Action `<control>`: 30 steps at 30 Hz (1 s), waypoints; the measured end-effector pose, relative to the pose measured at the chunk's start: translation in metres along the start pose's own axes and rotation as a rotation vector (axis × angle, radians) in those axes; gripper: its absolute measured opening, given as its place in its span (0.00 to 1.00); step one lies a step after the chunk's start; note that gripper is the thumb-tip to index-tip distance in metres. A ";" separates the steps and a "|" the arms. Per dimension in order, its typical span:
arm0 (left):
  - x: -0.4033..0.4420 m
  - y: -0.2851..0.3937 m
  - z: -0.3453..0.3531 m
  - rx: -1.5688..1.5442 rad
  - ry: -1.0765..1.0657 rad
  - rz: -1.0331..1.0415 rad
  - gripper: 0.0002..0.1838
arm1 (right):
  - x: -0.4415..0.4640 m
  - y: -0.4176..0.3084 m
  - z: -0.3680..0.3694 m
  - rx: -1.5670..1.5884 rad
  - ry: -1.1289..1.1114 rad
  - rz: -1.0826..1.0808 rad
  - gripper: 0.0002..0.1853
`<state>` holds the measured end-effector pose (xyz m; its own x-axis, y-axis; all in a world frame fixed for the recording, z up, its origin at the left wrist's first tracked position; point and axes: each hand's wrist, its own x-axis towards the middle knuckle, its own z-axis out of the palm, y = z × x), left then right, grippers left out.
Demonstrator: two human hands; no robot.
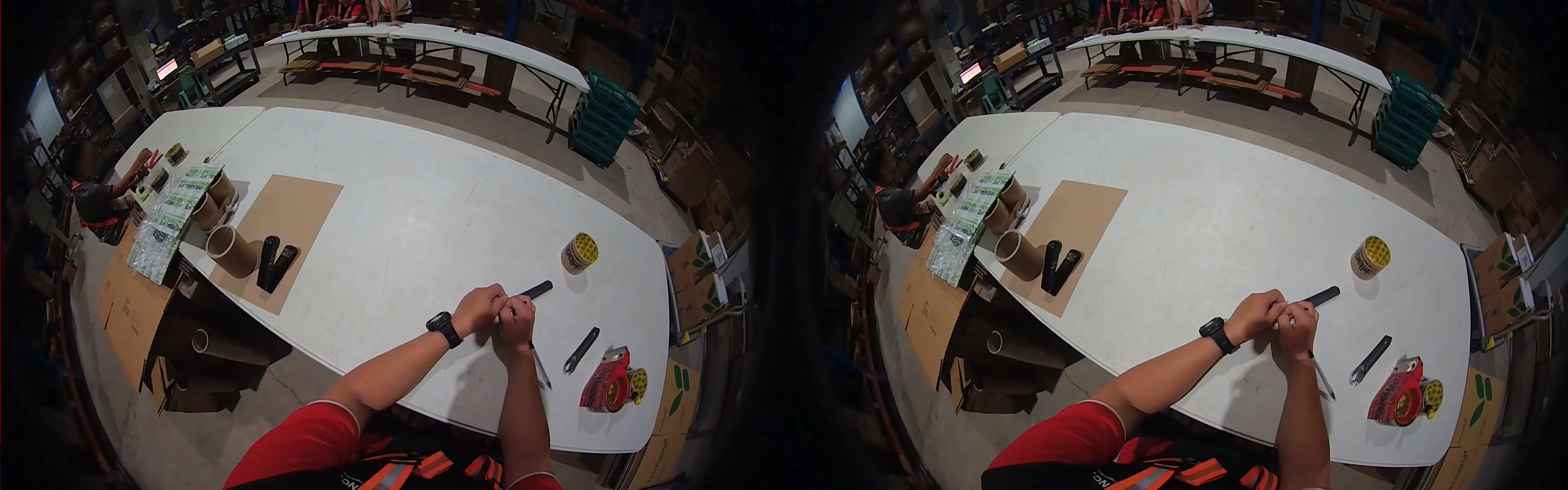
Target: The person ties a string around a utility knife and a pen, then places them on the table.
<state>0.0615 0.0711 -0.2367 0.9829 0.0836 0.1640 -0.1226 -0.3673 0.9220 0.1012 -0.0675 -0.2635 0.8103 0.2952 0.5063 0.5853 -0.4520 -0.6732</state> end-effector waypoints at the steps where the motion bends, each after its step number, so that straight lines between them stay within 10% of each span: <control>1: 0.001 0.000 0.000 0.000 0.001 0.000 0.15 | 0.000 0.000 0.000 0.000 0.000 0.000 0.05; 30: 0.002 -0.005 0.002 0.073 0.007 0.052 0.12 | 0.000 0.001 0.000 -0.002 -0.003 -0.008 0.07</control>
<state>0.0648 0.0711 -0.2417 0.9746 0.0690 0.2132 -0.1625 -0.4375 0.8844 0.1017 -0.0680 -0.2641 0.8059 0.3016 0.5094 0.5913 -0.4515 -0.6682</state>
